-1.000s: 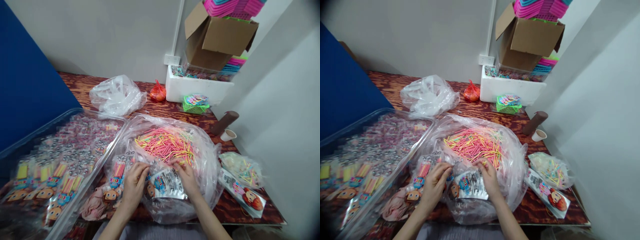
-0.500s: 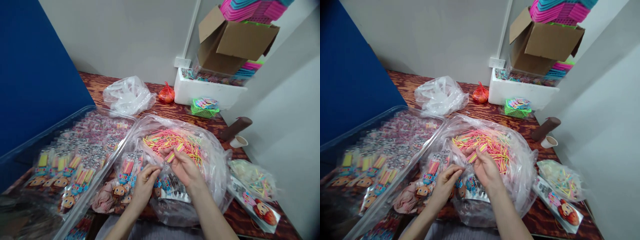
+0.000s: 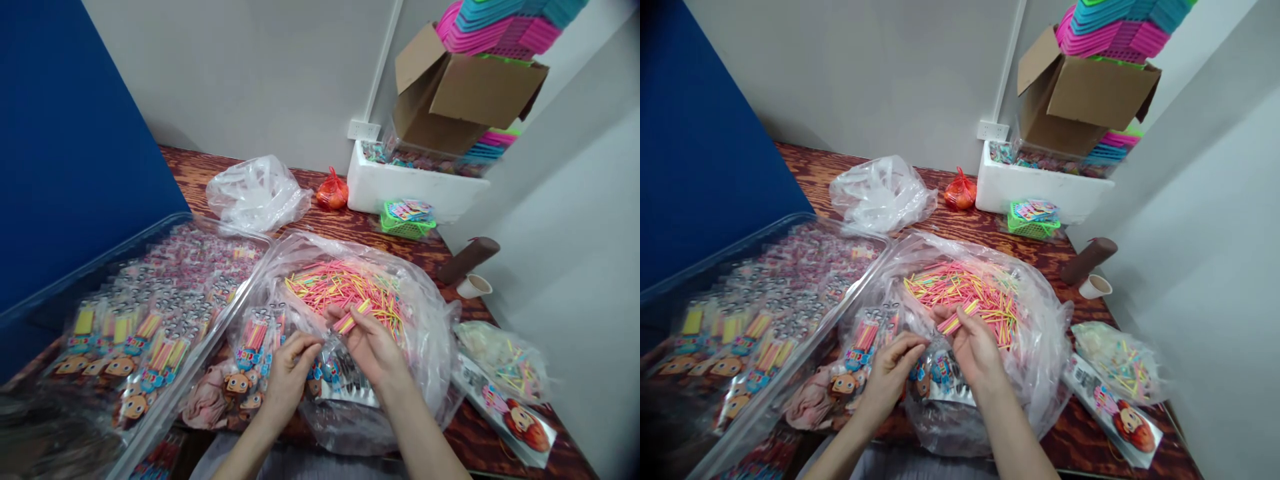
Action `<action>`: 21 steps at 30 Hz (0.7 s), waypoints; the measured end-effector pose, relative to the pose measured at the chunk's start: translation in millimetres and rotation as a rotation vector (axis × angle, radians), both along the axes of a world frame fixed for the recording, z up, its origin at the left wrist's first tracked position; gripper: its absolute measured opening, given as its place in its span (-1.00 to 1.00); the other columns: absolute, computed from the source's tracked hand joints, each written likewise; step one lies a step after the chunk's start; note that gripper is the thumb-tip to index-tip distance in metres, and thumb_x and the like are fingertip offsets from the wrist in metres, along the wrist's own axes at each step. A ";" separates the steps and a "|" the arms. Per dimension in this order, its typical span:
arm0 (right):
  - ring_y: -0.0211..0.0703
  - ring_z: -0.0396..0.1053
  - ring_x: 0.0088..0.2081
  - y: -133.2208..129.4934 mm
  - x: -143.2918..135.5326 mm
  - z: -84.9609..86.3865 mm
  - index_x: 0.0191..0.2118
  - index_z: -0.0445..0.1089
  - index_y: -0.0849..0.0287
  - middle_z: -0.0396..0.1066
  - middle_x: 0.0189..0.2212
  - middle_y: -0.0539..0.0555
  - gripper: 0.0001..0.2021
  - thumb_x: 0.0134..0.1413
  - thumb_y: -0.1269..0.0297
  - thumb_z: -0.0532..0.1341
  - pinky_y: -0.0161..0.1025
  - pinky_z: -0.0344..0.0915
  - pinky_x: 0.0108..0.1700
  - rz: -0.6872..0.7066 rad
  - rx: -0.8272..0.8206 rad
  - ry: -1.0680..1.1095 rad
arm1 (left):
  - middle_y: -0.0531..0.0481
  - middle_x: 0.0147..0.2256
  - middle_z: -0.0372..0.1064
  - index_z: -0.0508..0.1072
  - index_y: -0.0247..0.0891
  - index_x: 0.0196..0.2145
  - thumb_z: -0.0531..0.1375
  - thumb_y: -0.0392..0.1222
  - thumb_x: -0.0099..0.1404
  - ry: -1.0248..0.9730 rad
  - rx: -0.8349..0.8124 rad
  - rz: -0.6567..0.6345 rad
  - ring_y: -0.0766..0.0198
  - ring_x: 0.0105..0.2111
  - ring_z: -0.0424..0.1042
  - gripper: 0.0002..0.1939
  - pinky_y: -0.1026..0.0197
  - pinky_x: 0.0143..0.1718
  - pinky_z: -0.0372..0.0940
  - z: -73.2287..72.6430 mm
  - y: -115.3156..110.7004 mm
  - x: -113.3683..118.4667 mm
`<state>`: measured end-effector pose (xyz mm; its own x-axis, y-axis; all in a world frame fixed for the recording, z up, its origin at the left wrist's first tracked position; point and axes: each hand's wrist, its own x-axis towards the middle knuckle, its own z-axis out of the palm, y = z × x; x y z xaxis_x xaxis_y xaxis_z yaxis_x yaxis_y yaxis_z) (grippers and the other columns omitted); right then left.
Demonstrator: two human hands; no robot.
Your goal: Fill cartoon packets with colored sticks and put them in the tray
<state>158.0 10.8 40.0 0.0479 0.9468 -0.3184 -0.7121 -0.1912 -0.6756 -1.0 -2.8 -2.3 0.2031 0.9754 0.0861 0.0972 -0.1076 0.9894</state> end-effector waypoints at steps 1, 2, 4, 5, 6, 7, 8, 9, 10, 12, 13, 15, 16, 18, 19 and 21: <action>0.01 0.51 -0.14 -1.5 -2.0 0.4 -0.41 0.51 0.21 0.59 -0.38 0.12 -0.84 -0.10 0.25 0.42 -0.04 0.31 0.05 -0.005 0.015 -0.039 | -0.01 -0.34 0.43 0.55 -0.23 -0.33 0.14 -0.15 0.32 0.005 0.007 0.002 0.24 -0.28 0.42 -0.80 0.27 -0.24 0.25 -0.3 -0.4 -0.1; 0.01 0.50 -0.12 -3.3 -4.4 1.8 -0.40 0.51 0.20 0.59 -0.36 0.12 -0.83 -0.10 0.23 0.42 -0.04 0.30 0.06 -0.009 0.031 -0.089 | -0.01 -0.34 0.43 0.55 -0.22 -0.33 0.14 -0.15 0.33 0.009 0.015 0.007 0.25 -0.28 0.42 -0.80 0.27 -0.24 0.25 -0.7 -0.8 -0.4; 0.02 0.47 -0.07 -8.2 -9.8 6.7 -0.36 0.52 0.19 0.60 -0.32 0.12 -0.80 -0.06 0.18 0.40 -0.03 0.26 0.10 -0.011 0.069 -0.206 | 0.00 -0.33 0.44 0.55 -0.22 -0.34 0.15 -0.16 0.33 0.011 0.026 0.018 0.25 -0.27 0.42 -0.81 0.27 -0.23 0.24 -1.9 -1.2 -1.6; 0.02 0.46 -0.05 -11.0 -12.3 9.6 -0.33 0.52 0.18 0.59 -0.29 0.12 -0.79 -0.03 0.15 0.38 -0.02 0.23 0.12 -0.011 0.095 -0.266 | 0.01 -0.33 0.43 0.54 -0.22 -0.34 0.15 -0.16 0.32 0.007 0.027 0.024 0.26 -0.27 0.41 -0.82 0.28 -0.22 0.24 -2.8 -1.2 -2.5; 0.01 0.45 -0.03 -13.8 -14.6 12.4 -0.30 0.51 0.17 0.59 -0.24 0.12 -0.79 0.01 0.13 0.36 -0.01 0.20 0.14 -0.009 0.130 -0.326 | 0.01 -0.33 0.43 0.53 -0.22 -0.34 0.16 -0.16 0.32 -0.001 0.025 0.030 0.26 -0.27 0.41 -0.82 0.28 -0.22 0.24 -3.7 -1.1 -3.4; 0.01 0.43 0.00 -16.5 -16.4 14.5 -0.27 0.51 0.15 0.58 -0.19 0.12 -0.79 0.05 0.12 0.33 -0.01 0.17 0.17 -0.005 0.173 -0.388 | 0.01 -0.33 0.43 0.53 -0.22 -0.35 0.16 -0.16 0.32 -0.010 0.023 0.035 0.26 -0.27 0.41 -0.83 0.28 -0.22 0.24 -4.6 -1.0 -4.3; -0.01 0.41 0.03 -18.7 -17.8 15.7 -0.23 0.50 0.13 0.56 -0.13 0.12 -0.80 0.09 0.12 0.31 -0.01 0.14 0.19 0.002 0.220 -0.452 | 0.02 -0.33 0.42 0.53 -0.22 -0.35 0.17 -0.16 0.31 -0.020 0.020 0.040 0.26 -0.27 0.40 -0.84 0.28 -0.23 0.25 -5.3 -0.8 -5.1; -0.02 0.37 0.07 -20.5 -18.8 15.7 -0.21 0.50 0.12 0.54 -0.08 0.11 -0.80 0.13 0.13 0.28 -0.01 0.10 0.22 0.014 0.260 -0.509 | 0.02 -0.33 0.42 0.53 -0.22 -0.34 0.17 -0.16 0.31 -0.029 0.018 0.041 0.26 -0.27 0.40 -0.85 0.28 -0.23 0.25 -5.8 -0.5 -5.7; -0.03 0.34 0.11 -21.6 -19.4 14.6 -0.18 0.49 0.10 0.52 -0.04 0.11 -0.81 0.16 0.14 0.26 -0.01 0.07 0.24 0.032 0.285 -0.554 | 0.02 -0.33 0.42 0.53 -0.22 -0.34 0.18 -0.16 0.31 -0.038 0.019 0.037 0.26 -0.27 0.40 -0.85 0.29 -0.23 0.25 -6.0 -0.3 -6.1; -0.03 0.29 0.15 -22.6 -19.8 9.8 -0.13 0.48 0.09 0.49 0.00 0.10 -0.79 0.20 0.13 0.22 0.01 0.04 0.26 0.079 0.281 -0.591 | 0.01 -0.33 0.42 0.53 -0.22 -0.34 0.18 -0.15 0.31 -0.060 0.024 0.027 0.26 -0.27 0.40 -0.85 0.29 -0.22 0.25 -6.0 0.0 -6.6; -0.02 0.27 0.17 -22.7 -19.8 7.0 -0.11 0.47 0.09 0.47 0.02 0.11 -0.77 0.21 0.11 0.20 0.02 0.04 0.27 0.100 0.262 -0.592 | 0.01 -0.33 0.41 0.53 -0.22 -0.34 0.18 -0.15 0.31 -0.074 0.026 0.024 0.26 -0.27 0.40 -0.85 0.28 -0.22 0.25 -5.9 0.0 -7.0; -0.01 0.24 0.19 -23.2 -19.7 2.5 -0.06 0.45 0.08 0.43 0.07 0.10 -0.73 0.21 0.09 0.20 0.02 0.04 0.27 0.145 0.228 -0.616 | 0.00 -0.34 0.42 0.53 -0.23 -0.35 0.19 -0.15 0.30 -0.103 0.022 0.021 0.26 -0.27 0.40 -0.85 0.28 -0.22 0.27 -5.7 -0.1 -8.4; -0.02 0.22 0.20 -23.9 -19.9 1.3 -0.02 0.42 0.06 0.39 0.10 0.10 -0.71 0.20 0.09 0.21 0.01 0.04 0.27 0.171 0.223 -0.649 | 0.00 -0.34 0.42 0.54 -0.23 -0.34 0.19 -0.15 0.30 -0.114 0.017 0.024 0.26 -0.28 0.41 -0.85 0.28 -0.22 0.28 -5.8 -0.2 -9.4; -0.05 0.19 0.22 -26.2 -21.5 1.4 0.09 0.32 0.00 0.32 0.16 0.08 -0.64 0.20 0.10 0.21 -0.04 0.06 0.26 0.188 0.232 -0.723 | 0.00 -0.32 0.44 0.55 -0.22 -0.33 0.20 -0.15 0.29 -0.130 0.001 0.036 0.25 -0.27 0.42 -0.86 0.28 -0.21 0.29 -5.7 -0.5 -12.2; -0.07 0.20 0.22 -27.5 -23.2 2.3 0.14 0.25 -0.03 0.29 0.18 0.07 -0.60 0.21 0.10 0.20 -0.06 0.09 0.25 0.167 0.242 -0.755 | -0.01 -0.31 0.46 0.55 -0.22 -0.32 0.21 -0.15 0.28 -0.135 -0.009 0.048 0.25 -0.27 0.42 -0.86 0.28 -0.20 0.29 -5.5 -0.6 -13.6; -0.10 0.25 0.17 -30.2 -28.6 4.8 0.13 0.21 -0.05 0.29 0.16 0.07 -0.64 0.26 0.12 0.15 -0.10 0.16 0.19 0.090 0.271 -0.820 | -0.01 -0.28 0.48 0.56 -0.21 -0.29 0.21 -0.15 0.28 -0.150 -0.032 0.077 0.24 -0.24 0.43 -0.86 0.28 -0.17 0.30 -4.6 -0.7 -16.5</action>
